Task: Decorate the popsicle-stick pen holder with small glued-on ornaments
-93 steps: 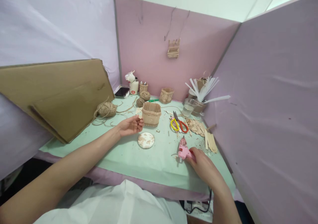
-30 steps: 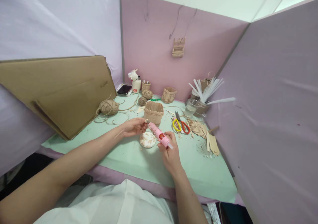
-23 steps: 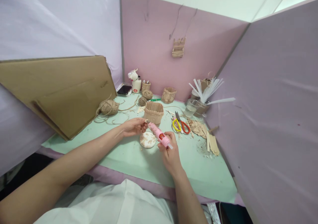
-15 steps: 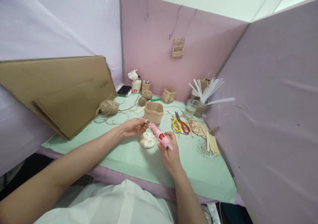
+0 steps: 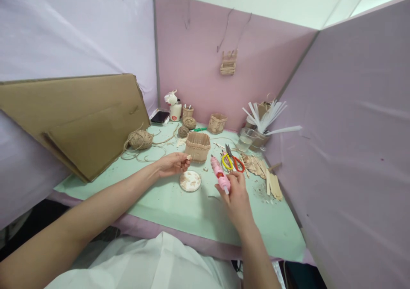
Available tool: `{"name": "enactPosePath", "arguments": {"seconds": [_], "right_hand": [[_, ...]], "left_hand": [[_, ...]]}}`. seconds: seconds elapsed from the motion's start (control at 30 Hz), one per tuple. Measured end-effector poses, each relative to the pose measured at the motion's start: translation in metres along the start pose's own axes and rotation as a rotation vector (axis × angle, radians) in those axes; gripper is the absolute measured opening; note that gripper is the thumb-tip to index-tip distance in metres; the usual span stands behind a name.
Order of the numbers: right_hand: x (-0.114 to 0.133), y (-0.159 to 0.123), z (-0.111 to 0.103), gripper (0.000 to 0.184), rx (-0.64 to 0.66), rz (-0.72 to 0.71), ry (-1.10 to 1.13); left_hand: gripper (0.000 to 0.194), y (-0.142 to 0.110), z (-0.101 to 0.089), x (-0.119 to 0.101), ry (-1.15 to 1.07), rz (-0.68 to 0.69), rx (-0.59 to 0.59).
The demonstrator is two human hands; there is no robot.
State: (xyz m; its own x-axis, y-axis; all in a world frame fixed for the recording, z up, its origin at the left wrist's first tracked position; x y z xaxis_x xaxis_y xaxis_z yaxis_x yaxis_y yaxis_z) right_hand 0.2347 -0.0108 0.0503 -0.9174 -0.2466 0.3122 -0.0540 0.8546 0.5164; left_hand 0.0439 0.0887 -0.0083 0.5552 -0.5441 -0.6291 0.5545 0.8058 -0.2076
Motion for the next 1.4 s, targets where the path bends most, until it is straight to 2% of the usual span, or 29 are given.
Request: {"name": "enactPosePath", "arguments": {"seconds": [0.13, 0.27, 0.33, 0.4, 0.47, 0.53, 0.6, 0.67, 0.77, 0.87, 0.97, 1.1, 1.23, 1.4], "right_hand": [[-0.039, -0.01, 0.001, 0.022, 0.228, 0.093, -0.257], [-0.074, -0.03, 0.016, 0.028, 0.436, 0.129, -0.43], [-0.083, -0.036, 0.021, 0.03, 0.498, 0.107, -0.442], [-0.086, -0.033, 0.017, 0.03, 0.495, 0.069, -0.409], [-0.081, -0.018, 0.002, 0.038, 0.412, 0.04, -0.358], [-0.068, 0.009, -0.013, 0.055, 0.314, 0.016, -0.278], [-0.047, 0.044, -0.014, 0.064, 0.281, -0.036, -0.113], [-0.026, 0.083, -0.001, 0.08, 0.298, -0.049, 0.135], [-0.004, 0.129, 0.039, 0.105, 0.366, -0.016, 0.46], [0.009, 0.147, 0.084, 0.121, 0.503, -0.013, 0.598], [0.013, 0.146, 0.108, 0.119, 0.556, 0.011, 0.701], [0.009, 0.145, 0.112, 0.112, 0.494, 0.142, 0.787], [0.009, 0.138, 0.104, 0.102, 0.504, 0.299, 0.821], [0.013, 0.109, 0.081, 0.062, 0.469, 0.429, 0.729]], "left_hand": [[0.032, 0.003, -0.005, -0.008, 0.119, 0.11, -0.035], [0.035, 0.001, -0.005, -0.025, 0.365, 0.301, -0.081], [0.033, -0.002, -0.003, -0.031, 0.503, 0.374, -0.111], [0.03, -0.005, -0.001, -0.035, 0.609, 0.427, -0.134], [0.028, -0.006, 0.001, -0.038, 0.692, 0.467, -0.149], [0.028, -0.007, 0.002, -0.039, 0.77, 0.502, -0.158], [0.028, -0.007, 0.002, -0.039, 0.838, 0.533, -0.154], [0.027, -0.007, 0.004, -0.039, 0.887, 0.56, -0.144], [0.026, -0.01, 0.007, -0.041, 0.924, 0.586, -0.135], [0.027, -0.012, 0.01, -0.044, 0.922, 0.598, -0.122], [0.027, -0.013, 0.01, -0.047, 0.926, 0.611, -0.115], [0.024, -0.015, 0.01, -0.054, 0.931, 0.631, -0.148], [0.018, -0.031, 0.021, -0.067, 0.976, 0.75, -0.175], [0.014, -0.05, 0.044, -0.071, 1.094, 0.9, -0.107]]}}
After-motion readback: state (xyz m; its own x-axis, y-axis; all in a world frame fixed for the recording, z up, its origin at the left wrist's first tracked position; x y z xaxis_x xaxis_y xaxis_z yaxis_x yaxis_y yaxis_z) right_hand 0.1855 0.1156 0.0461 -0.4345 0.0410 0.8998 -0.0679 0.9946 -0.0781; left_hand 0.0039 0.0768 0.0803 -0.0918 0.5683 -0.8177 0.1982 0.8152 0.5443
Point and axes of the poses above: each hand's wrist, its own y-axis towards the middle knuckle, its own z-axis out of the palm, x = y × z, the point moved 9 cm from there along y, towards the middle knuckle, and after that the axes turned 15 degrees about -y, right-handed, at the moved point
